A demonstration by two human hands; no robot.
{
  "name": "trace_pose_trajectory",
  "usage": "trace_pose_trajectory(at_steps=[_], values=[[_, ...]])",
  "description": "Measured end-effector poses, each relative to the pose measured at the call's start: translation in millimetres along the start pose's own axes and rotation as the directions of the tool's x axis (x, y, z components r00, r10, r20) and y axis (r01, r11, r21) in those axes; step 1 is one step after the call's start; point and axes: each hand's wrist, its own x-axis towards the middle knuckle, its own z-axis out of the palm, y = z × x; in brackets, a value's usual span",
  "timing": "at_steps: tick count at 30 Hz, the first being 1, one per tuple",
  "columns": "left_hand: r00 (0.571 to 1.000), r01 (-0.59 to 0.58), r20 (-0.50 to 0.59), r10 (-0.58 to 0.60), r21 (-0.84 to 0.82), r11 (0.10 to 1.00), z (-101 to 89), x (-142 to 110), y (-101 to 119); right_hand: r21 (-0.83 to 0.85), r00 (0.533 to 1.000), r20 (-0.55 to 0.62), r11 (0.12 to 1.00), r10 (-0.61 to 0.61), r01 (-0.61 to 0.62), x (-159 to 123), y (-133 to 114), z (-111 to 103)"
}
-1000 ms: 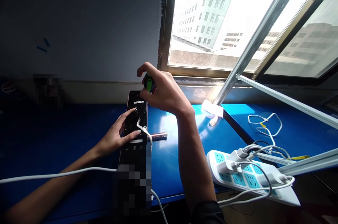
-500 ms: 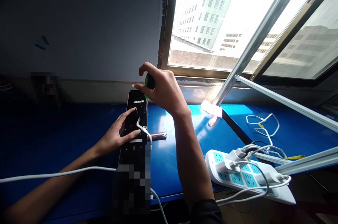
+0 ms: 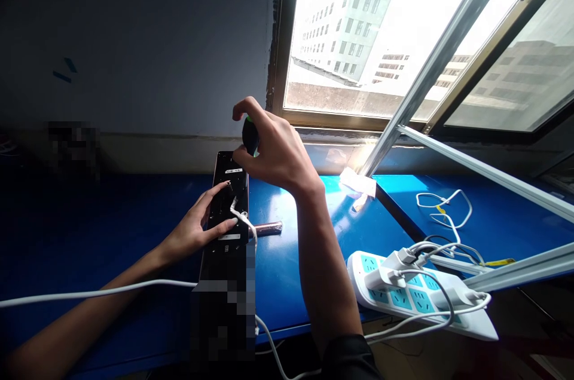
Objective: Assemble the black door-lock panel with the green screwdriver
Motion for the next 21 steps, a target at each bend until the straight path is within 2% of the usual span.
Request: trace_pose_trajectory(at_steps=[4, 10, 15, 21], values=[[1.0, 0.008, 0.003, -0.008, 0.001, 1.0, -0.1, -0.3, 0.6, -0.017, 0.999, -0.033, 1.0, -0.006, 0.005, 0.2, 1.1, 0.0], [1.0, 0.007, 0.004, -0.007, 0.004, 1.0, -0.3, -0.5, 0.4, -0.02, 1.0, -0.005, 1.0, -0.007, 0.007, -0.2, 0.8, -0.3], [1.0, 0.009, 0.006, -0.009, -0.006, 1.0, -0.1, -0.5, -1.1, -0.021, 0.999, -0.044, 1.0, -0.02, 0.02, 1.2, 3.1, 0.7], [1.0, 0.027, 0.014, -0.027, -0.012, 1.0, -0.7, -0.7, 0.4, -0.014, 1.0, -0.007, 1.0, 0.008, -0.008, 0.7, 3.3, -0.3]])
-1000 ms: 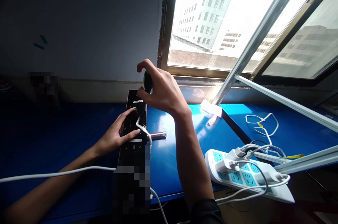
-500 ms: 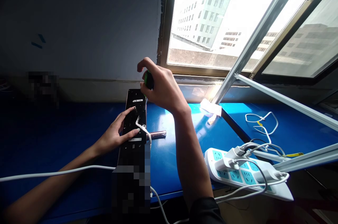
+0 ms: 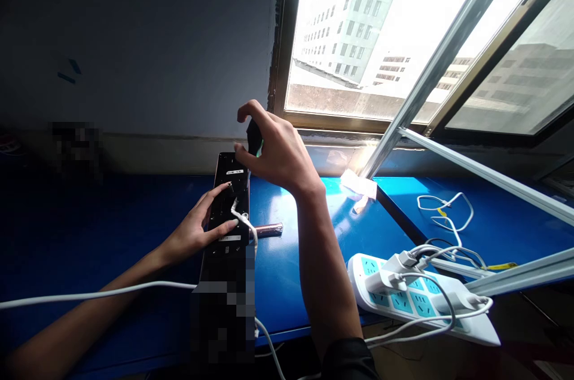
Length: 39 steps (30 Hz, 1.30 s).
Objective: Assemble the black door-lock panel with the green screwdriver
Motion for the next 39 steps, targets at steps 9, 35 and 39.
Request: trace_pose_trajectory(at_steps=[9, 35, 39], values=[[1.0, -0.001, 0.001, 0.001, 0.021, 1.0, -0.3, 0.4, -0.7, 0.009, 1.0, 0.012, 1.0, -0.006, 0.006, 0.7, -1.6, 0.2], [0.874, -0.221, -0.317, 0.368, 0.413, 0.883, -3.2, -4.2, 13.5, 0.08, 0.996, -0.094, 0.997, -0.004, 0.011, -4.4, -5.3, -13.8], [0.817, -0.408, -0.156, 0.555, 0.524, 0.748, -3.4, 3.5, 37.2, 0.15, 0.996, -0.091, 0.988, -0.015, 0.029, -6.1, -2.5, -21.4]])
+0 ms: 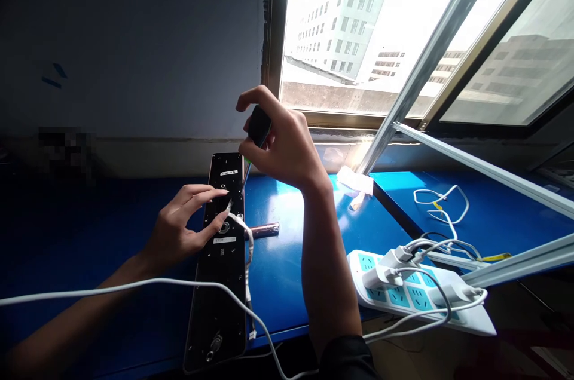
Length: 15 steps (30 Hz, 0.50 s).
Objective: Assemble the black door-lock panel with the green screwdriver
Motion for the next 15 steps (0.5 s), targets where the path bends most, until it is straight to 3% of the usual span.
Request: trace_pose_trajectory(at_steps=[5, 10, 13, 15], values=[[0.977, -0.015, 0.211, 0.022, -0.032, 0.999, 6.9, 39.4, 18.0, -0.011, 0.999, 0.011, 0.999, 0.039, -0.039, -3.9, -1.8, -15.7], [0.903, -0.006, 0.429, 0.021, -0.035, 0.999, 29.8, 64.1, 26.9, -0.164, 0.981, 0.062, 0.972, 0.181, -0.169, -10.1, -8.4, -35.8], [0.841, -0.016, 0.538, 0.052, -0.072, 0.997, 40.9, 74.4, 31.2, -0.184, 0.981, 0.065, 0.968, 0.183, -0.168, -14.1, -3.9, -45.0], [0.765, -0.037, 0.64, 0.078, -0.077, 0.996, 47.6, 82.0, 34.5, -0.19, 0.978, 0.076, 0.965, 0.196, -0.178, -17.4, 2.0, -50.4]])
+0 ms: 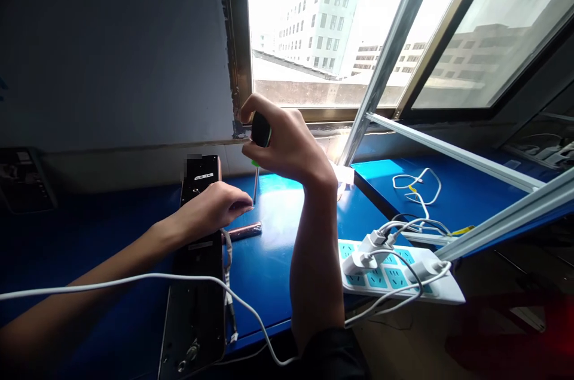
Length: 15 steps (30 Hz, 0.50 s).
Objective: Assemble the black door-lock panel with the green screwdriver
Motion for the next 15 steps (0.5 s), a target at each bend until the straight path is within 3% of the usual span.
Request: trace_pose_trajectory(at_steps=[3, 7, 15], values=[[0.987, -0.011, 0.164, 0.003, 0.049, 0.999, 3.3, 17.7, 2.9, -0.029, 0.994, 0.057, 0.996, 0.089, -0.087, -4.1, 11.1, -6.1], [0.962, -0.063, 0.271, 0.04, 0.078, 0.995, 17.8, 42.0, 2.3, -0.088, 0.963, 0.17, 0.977, 0.208, -0.196, -9.7, 21.5, -15.1], [0.934, -0.08, 0.354, 0.054, 0.059, 0.995, 49.8, 63.6, -4.0, -0.137, 0.925, 0.223, 0.95, 0.306, -0.281, -16.4, 26.9, -24.3]])
